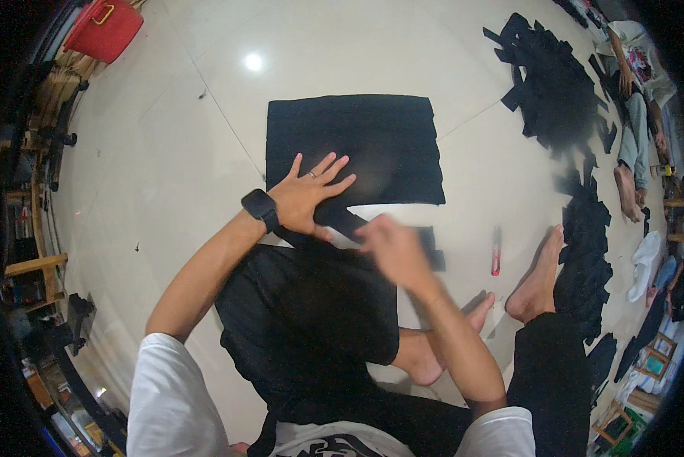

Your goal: The person sits on the floor and uses a utility knife to cut strips from a folded piece of black fabric. They repeatedly align the fabric, cut a strip, and set it aside, accumulating a pile of cut pieces.

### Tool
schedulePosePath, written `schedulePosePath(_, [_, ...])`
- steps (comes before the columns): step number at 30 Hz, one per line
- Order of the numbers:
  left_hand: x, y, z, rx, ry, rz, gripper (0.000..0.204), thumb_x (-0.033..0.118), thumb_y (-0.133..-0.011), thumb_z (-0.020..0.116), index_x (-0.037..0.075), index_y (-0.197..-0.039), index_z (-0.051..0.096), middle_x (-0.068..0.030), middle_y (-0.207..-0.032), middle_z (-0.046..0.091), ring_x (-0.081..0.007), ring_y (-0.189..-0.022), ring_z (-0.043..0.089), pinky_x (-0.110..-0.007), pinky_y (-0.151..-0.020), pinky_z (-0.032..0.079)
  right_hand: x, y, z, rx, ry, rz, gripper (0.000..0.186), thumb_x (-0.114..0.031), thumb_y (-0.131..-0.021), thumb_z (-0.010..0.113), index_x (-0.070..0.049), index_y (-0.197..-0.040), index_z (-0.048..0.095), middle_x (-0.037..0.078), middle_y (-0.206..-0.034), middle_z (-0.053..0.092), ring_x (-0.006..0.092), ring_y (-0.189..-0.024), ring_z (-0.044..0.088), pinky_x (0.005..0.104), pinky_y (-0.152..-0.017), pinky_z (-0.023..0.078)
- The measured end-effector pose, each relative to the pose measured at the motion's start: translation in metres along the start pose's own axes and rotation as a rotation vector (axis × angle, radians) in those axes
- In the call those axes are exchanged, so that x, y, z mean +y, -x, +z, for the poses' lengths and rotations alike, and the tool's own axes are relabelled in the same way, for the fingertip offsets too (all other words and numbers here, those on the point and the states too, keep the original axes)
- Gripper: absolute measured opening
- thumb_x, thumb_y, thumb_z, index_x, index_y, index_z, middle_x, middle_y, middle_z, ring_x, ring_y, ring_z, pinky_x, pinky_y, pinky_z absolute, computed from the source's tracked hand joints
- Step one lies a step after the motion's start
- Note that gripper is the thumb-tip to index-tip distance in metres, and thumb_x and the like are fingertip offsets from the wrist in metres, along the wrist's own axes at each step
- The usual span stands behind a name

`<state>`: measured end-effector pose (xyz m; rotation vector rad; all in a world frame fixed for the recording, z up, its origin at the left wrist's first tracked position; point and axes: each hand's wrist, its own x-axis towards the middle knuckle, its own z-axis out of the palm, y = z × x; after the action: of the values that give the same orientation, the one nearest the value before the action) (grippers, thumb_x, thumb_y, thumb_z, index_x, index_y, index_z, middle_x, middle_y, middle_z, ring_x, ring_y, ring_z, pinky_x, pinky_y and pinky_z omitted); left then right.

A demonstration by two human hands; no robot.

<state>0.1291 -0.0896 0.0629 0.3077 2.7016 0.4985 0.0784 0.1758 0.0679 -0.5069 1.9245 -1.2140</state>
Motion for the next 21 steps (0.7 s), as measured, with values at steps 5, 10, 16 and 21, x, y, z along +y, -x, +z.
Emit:
schedulePosePath(5, [-0.020,0.023,-0.003,0.529,0.713,-0.125,0.054,0.015,-0.092,0.075,0.013,-0.144,0.062,-0.0171,-0.145,0.063,-0.0339,-0.139,0.056,-0.051,-0.120,0.038,0.019,-0.002,-0.124,0.452,0.267,-0.085,0.026,-0.019,-0.107,0.050,0.001,-0.100,0.063,0.006,-0.070,0.065,0.0105,-0.057,0.057,0.0277,-0.056,0.049])
schedulePosePath(10, [-0.032,0.037,-0.009,0.645,0.660,-0.346,0.050,0.008,-0.086,0.079,0.011,-0.135,0.069,-0.0137,-0.127,0.072,-0.0295,-0.114,0.070,-0.040,-0.101,0.053,0.040,0.022,-0.205,0.778,0.852,-0.170,0.037,-0.006,-0.092,0.062,-0.001,-0.129,0.065,0.023,-0.122,0.068,0.0301,-0.108,0.068,0.0405,-0.096,0.052])
schedulePosePath(16, [-0.020,0.007,0.003,0.472,0.238,-0.077,0.065,0.015,-0.089,0.078,0.016,-0.150,0.054,-0.0146,-0.159,0.046,-0.0346,-0.146,0.045,-0.046,-0.118,0.040,0.057,0.020,-0.155,0.789,0.844,-0.315,0.053,0.001,-0.086,0.065,-0.004,-0.139,0.061,0.021,-0.152,0.054,0.0400,-0.140,0.051,0.0465,-0.118,0.038])
schedulePosePath(21, [-0.019,-0.051,0.009,0.352,-0.321,0.353,0.059,0.048,-0.106,0.048,0.024,-0.159,0.041,-0.0152,-0.169,0.030,-0.0328,-0.156,0.030,-0.056,-0.125,0.026,0.008,0.005,-0.054,0.543,0.737,-0.463,0.035,-0.007,-0.091,0.064,0.001,-0.125,0.066,0.020,-0.144,0.059,0.0368,-0.131,0.055,0.0494,-0.113,0.038])
